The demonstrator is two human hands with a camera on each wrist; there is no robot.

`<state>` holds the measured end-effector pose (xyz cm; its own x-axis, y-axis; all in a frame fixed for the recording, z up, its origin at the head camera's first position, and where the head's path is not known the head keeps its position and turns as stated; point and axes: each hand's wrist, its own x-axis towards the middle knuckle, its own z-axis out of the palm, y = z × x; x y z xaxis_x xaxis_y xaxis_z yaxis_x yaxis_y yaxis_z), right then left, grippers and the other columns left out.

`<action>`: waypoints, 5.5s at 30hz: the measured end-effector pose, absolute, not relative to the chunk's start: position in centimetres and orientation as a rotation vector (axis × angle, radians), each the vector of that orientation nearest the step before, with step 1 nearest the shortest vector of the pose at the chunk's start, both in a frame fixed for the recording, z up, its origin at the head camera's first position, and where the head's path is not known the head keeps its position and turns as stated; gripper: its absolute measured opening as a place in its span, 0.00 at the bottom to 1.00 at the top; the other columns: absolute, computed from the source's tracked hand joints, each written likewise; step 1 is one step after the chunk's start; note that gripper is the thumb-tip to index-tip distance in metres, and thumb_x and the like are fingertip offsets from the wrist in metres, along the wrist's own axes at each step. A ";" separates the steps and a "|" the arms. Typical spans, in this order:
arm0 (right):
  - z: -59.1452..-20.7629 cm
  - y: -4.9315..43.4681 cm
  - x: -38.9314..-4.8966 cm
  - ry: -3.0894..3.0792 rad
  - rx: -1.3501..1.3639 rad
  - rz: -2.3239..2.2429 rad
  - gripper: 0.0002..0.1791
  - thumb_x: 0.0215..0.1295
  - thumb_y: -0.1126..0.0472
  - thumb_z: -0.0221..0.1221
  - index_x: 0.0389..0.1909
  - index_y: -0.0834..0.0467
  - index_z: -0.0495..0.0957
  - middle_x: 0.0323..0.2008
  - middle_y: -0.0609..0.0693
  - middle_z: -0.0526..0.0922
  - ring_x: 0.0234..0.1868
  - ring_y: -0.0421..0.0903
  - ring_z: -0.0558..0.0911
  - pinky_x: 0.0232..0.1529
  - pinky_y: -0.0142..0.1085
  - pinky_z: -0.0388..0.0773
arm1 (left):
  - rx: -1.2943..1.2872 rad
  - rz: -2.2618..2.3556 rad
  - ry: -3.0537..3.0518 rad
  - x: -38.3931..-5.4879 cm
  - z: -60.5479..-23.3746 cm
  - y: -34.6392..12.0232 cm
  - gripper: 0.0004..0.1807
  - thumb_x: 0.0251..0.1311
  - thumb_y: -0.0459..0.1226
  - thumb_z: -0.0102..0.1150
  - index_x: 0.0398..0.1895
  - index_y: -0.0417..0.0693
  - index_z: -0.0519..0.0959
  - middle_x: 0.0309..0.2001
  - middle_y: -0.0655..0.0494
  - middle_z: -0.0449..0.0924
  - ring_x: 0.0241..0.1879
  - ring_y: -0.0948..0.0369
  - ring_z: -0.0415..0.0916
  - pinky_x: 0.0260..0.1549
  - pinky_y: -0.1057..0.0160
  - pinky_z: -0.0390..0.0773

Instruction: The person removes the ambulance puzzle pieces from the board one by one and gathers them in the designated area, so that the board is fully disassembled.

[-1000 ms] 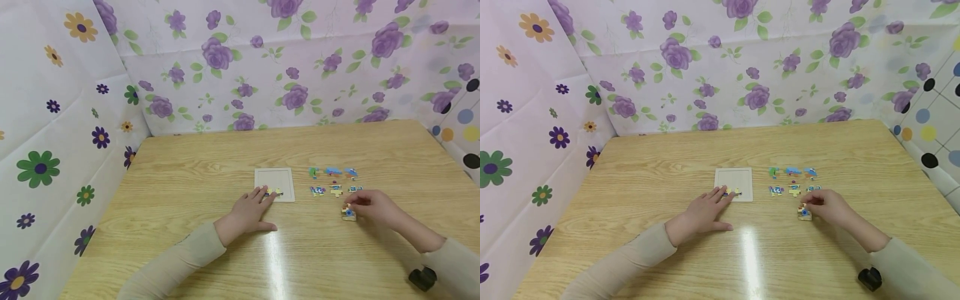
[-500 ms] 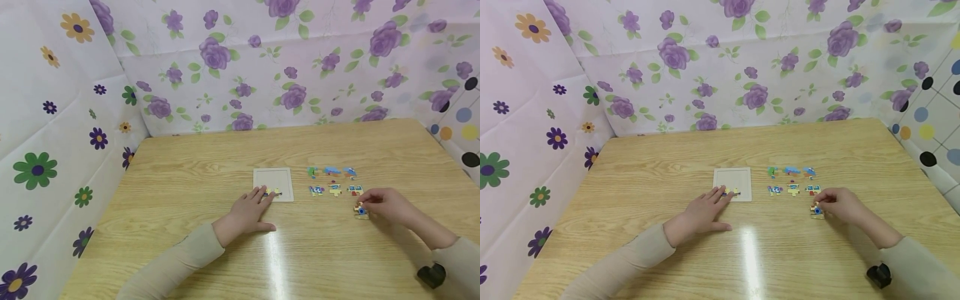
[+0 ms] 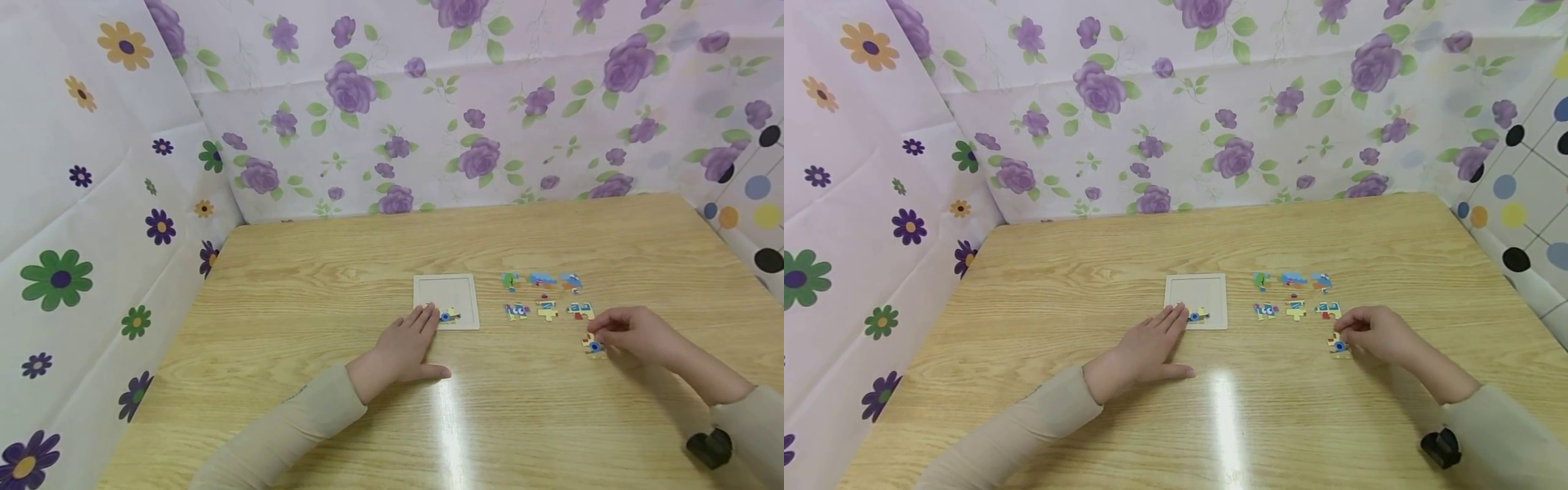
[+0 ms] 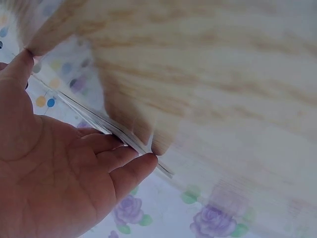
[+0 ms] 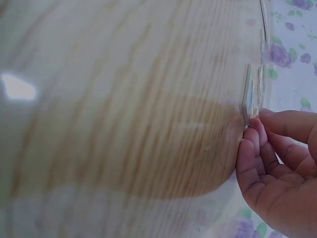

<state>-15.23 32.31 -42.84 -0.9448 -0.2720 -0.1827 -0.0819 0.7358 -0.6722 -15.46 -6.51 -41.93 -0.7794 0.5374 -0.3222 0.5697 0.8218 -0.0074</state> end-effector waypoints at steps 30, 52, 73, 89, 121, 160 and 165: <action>-39.7 28.3 -16.4 2.761 -0.410 -0.958 0.14 0.68 0.57 0.56 0.45 0.63 0.80 0.40 0.52 0.84 0.37 0.39 0.78 0.33 0.31 0.76 | 0.869 -0.110 2.643 -15.4 -41.3 -6.4 0.54 0.59 0.66 0.46 0.74 0.37 0.45 0.75 0.39 0.39 0.75 0.49 0.39 0.70 0.55 0.55; -38.7 21.0 -19.1 2.669 -0.590 -1.099 0.12 0.66 0.60 0.58 0.43 0.65 0.80 0.36 0.54 0.84 0.32 0.42 0.78 0.30 0.31 0.76 | 0.829 -0.108 2.643 -15.6 -41.5 -6.7 0.57 0.56 0.68 0.48 0.75 0.38 0.43 0.75 0.40 0.38 0.75 0.49 0.39 0.71 0.56 0.51; -40.5 14.3 -20.6 2.609 -0.752 -1.077 0.08 0.64 0.67 0.57 0.41 0.66 0.81 0.36 0.55 0.85 0.37 0.47 0.82 0.39 0.40 0.81 | 0.819 -0.043 2.629 -15.7 -41.6 -7.3 0.57 0.55 0.68 0.50 0.75 0.40 0.43 0.76 0.45 0.37 0.75 0.52 0.38 0.69 0.53 0.57; -41.4 12.4 -20.5 2.628 -0.753 -0.931 0.10 0.64 0.68 0.55 0.44 0.65 0.80 0.42 0.57 0.84 0.44 0.49 0.81 0.47 0.44 0.79 | 0.854 0.003 2.611 -15.8 -41.3 -7.8 0.53 0.60 0.63 0.50 0.75 0.39 0.44 0.76 0.45 0.38 0.75 0.52 0.39 0.71 0.56 0.53; -41.7 11.4 -22.9 2.564 -0.650 -0.960 0.04 0.58 0.72 0.60 0.34 0.66 0.80 0.28 0.52 0.80 0.31 0.42 0.75 0.34 0.32 0.73 | 0.888 0.010 2.610 -15.8 -41.3 -7.9 0.53 0.60 0.62 0.50 0.74 0.37 0.43 0.76 0.44 0.37 0.75 0.51 0.38 0.71 0.59 0.49; -39.1 16.1 -22.7 2.405 -0.577 -1.147 0.06 0.63 0.67 0.58 0.37 0.64 0.82 0.33 0.52 0.82 0.32 0.43 0.77 0.36 0.34 0.77 | 0.846 0.036 2.607 -15.7 -41.4 -8.0 0.52 0.60 0.63 0.50 0.75 0.40 0.44 0.76 0.46 0.38 0.75 0.52 0.38 0.70 0.56 0.54; -38.2 17.8 -21.9 2.409 -0.563 -1.134 0.06 0.63 0.67 0.58 0.37 0.63 0.81 0.33 0.52 0.82 0.32 0.44 0.76 0.35 0.36 0.76 | 0.873 0.028 2.614 -15.7 -41.5 -8.1 0.52 0.60 0.63 0.50 0.75 0.40 0.44 0.76 0.45 0.37 0.75 0.52 0.38 0.70 0.56 0.53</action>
